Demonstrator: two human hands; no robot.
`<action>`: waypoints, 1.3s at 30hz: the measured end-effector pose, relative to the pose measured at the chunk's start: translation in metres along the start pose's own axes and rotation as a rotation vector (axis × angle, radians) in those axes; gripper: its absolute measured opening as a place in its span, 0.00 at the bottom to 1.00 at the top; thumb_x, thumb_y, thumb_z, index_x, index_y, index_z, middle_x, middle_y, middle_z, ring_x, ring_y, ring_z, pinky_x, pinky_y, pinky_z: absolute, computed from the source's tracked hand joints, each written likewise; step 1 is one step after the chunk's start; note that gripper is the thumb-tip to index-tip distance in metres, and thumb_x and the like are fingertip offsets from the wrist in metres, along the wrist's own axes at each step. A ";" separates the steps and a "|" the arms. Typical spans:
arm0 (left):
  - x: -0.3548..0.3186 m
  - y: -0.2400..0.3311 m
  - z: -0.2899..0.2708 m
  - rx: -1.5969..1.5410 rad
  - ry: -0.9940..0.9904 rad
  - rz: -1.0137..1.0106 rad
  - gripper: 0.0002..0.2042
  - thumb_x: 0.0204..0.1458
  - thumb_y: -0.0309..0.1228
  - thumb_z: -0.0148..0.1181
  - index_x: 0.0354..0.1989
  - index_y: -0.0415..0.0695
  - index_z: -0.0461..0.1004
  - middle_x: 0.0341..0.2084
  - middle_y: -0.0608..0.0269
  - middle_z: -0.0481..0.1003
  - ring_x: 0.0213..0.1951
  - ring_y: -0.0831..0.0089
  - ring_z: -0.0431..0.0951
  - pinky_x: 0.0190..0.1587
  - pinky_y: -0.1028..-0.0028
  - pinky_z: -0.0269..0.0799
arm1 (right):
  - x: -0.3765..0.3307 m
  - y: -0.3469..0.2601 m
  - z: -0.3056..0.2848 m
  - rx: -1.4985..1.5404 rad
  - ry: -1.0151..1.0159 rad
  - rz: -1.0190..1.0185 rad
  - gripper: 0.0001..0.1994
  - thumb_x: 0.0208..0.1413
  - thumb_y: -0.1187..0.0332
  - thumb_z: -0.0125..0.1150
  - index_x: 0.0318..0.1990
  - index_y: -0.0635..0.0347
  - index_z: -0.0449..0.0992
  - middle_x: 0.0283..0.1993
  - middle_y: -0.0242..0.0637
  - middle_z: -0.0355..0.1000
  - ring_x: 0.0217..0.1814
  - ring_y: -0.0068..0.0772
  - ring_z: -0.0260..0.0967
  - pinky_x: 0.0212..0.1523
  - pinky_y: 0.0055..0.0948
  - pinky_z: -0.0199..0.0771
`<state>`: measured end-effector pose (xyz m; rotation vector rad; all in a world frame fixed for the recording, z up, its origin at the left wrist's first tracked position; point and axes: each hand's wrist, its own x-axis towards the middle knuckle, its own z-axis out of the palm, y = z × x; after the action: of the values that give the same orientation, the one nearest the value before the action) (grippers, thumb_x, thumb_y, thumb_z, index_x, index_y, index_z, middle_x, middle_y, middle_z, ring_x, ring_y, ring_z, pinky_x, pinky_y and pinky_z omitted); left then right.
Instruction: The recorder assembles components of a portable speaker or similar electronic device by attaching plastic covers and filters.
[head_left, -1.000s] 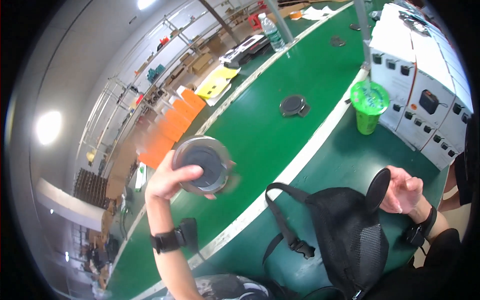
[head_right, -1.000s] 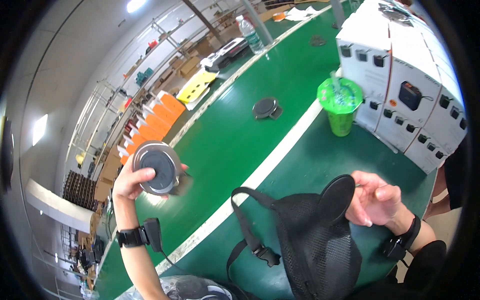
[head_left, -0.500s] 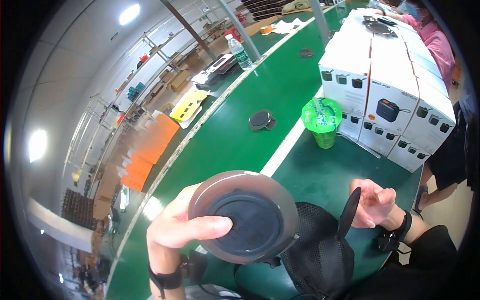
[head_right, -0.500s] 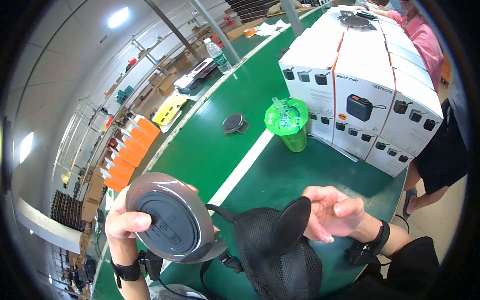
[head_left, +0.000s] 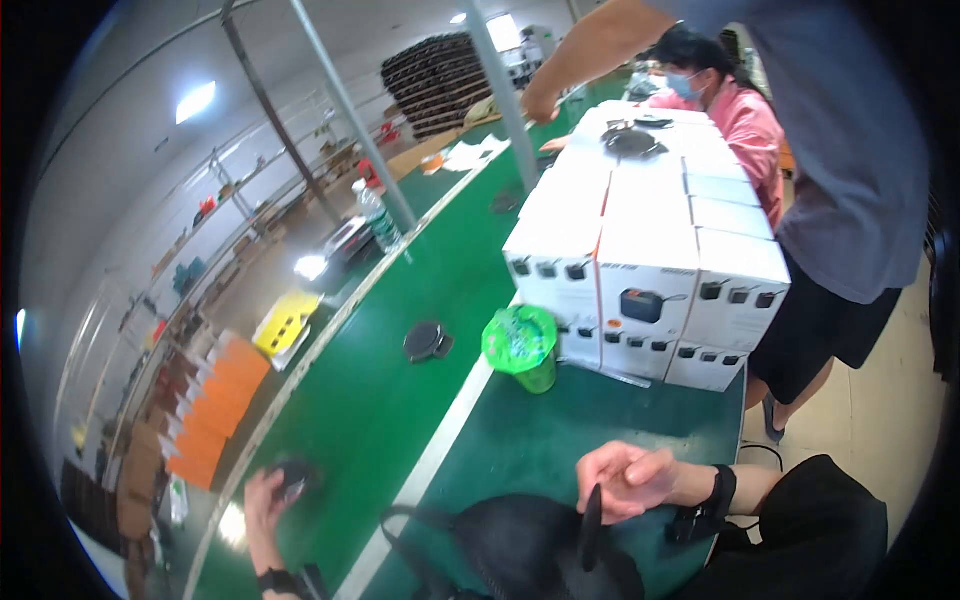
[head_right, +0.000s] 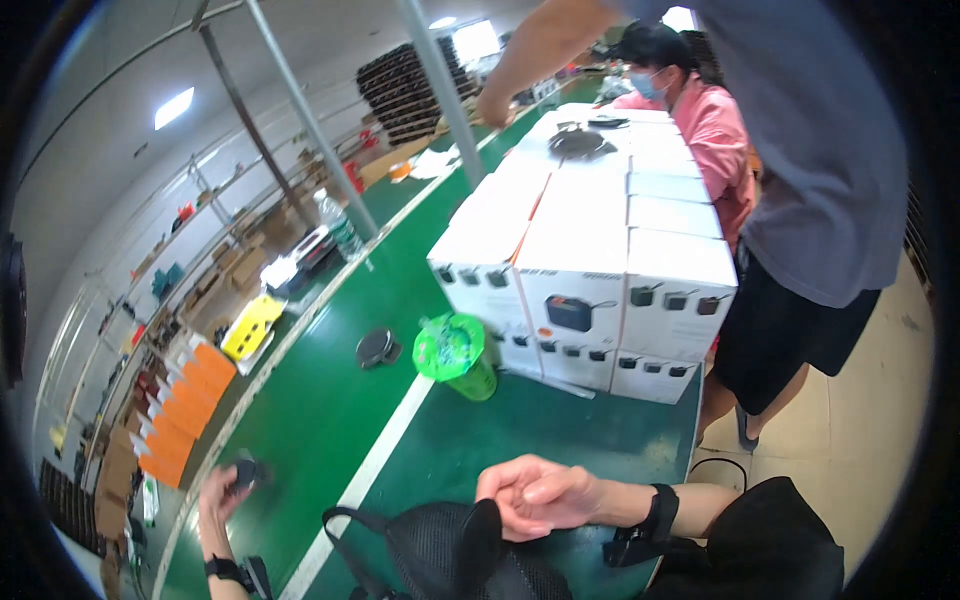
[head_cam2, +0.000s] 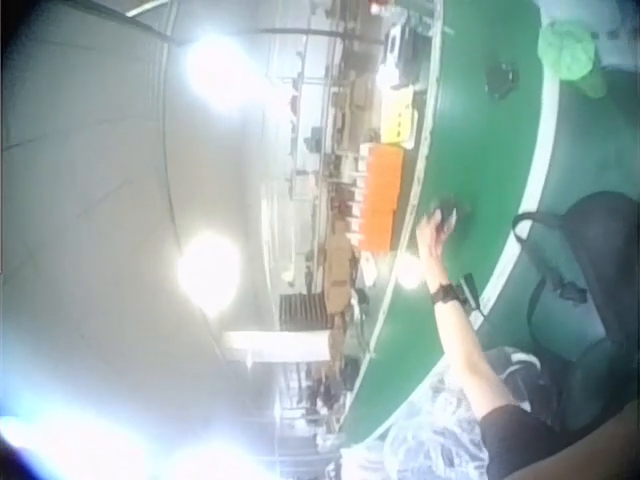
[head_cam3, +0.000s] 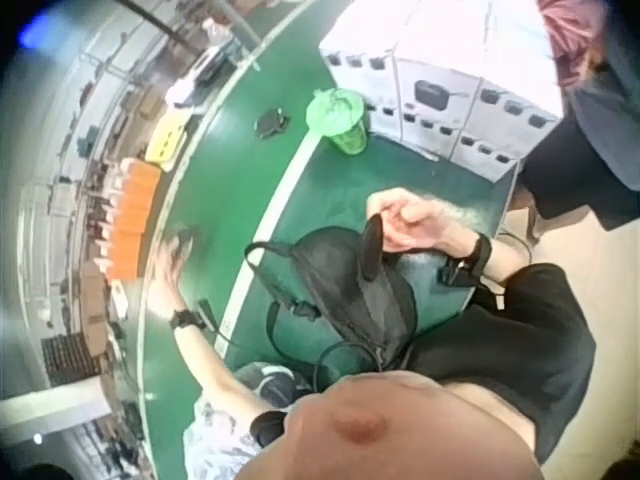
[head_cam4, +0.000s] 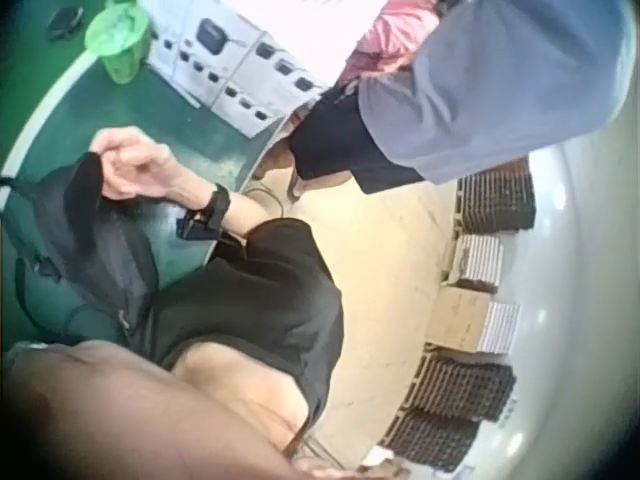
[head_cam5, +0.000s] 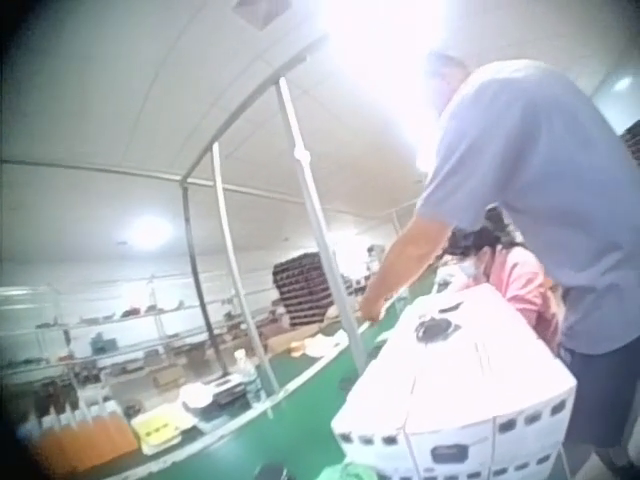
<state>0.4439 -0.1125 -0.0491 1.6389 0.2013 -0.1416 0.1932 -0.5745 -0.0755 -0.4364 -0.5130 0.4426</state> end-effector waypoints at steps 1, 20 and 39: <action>0.012 -0.025 -0.022 -0.050 0.124 0.044 0.16 0.43 0.19 0.53 0.44 0.33 0.66 0.40 0.46 0.71 0.40 0.62 0.74 0.45 0.60 0.72 | 0.000 0.001 0.000 -0.023 0.003 0.005 0.22 0.47 0.63 0.53 0.43 0.77 0.63 0.18 0.35 0.64 0.18 0.21 0.56 0.22 0.21 0.54; 0.026 -0.104 -0.081 0.678 0.801 0.417 0.22 0.44 0.23 0.51 0.51 0.32 0.62 0.44 0.45 0.68 0.44 0.56 0.71 0.49 0.63 0.66 | 0.005 0.008 -0.005 -0.022 -0.054 0.028 0.18 0.52 0.63 0.50 0.42 0.71 0.63 0.17 0.32 0.61 0.16 0.18 0.54 0.21 0.19 0.54; -0.005 -0.082 -0.027 1.239 0.189 0.160 0.42 0.40 0.44 0.63 0.62 0.42 0.48 0.60 0.43 0.50 0.62 0.52 0.48 0.61 0.53 0.44 | 0.007 0.010 -0.011 -0.060 -0.063 0.014 0.18 0.51 0.62 0.49 0.41 0.71 0.64 0.17 0.34 0.61 0.17 0.22 0.54 0.22 0.22 0.54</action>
<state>0.4209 -0.0802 -0.1255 2.8981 0.1199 0.0357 0.2018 -0.5659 -0.0868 -0.4848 -0.5855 0.4567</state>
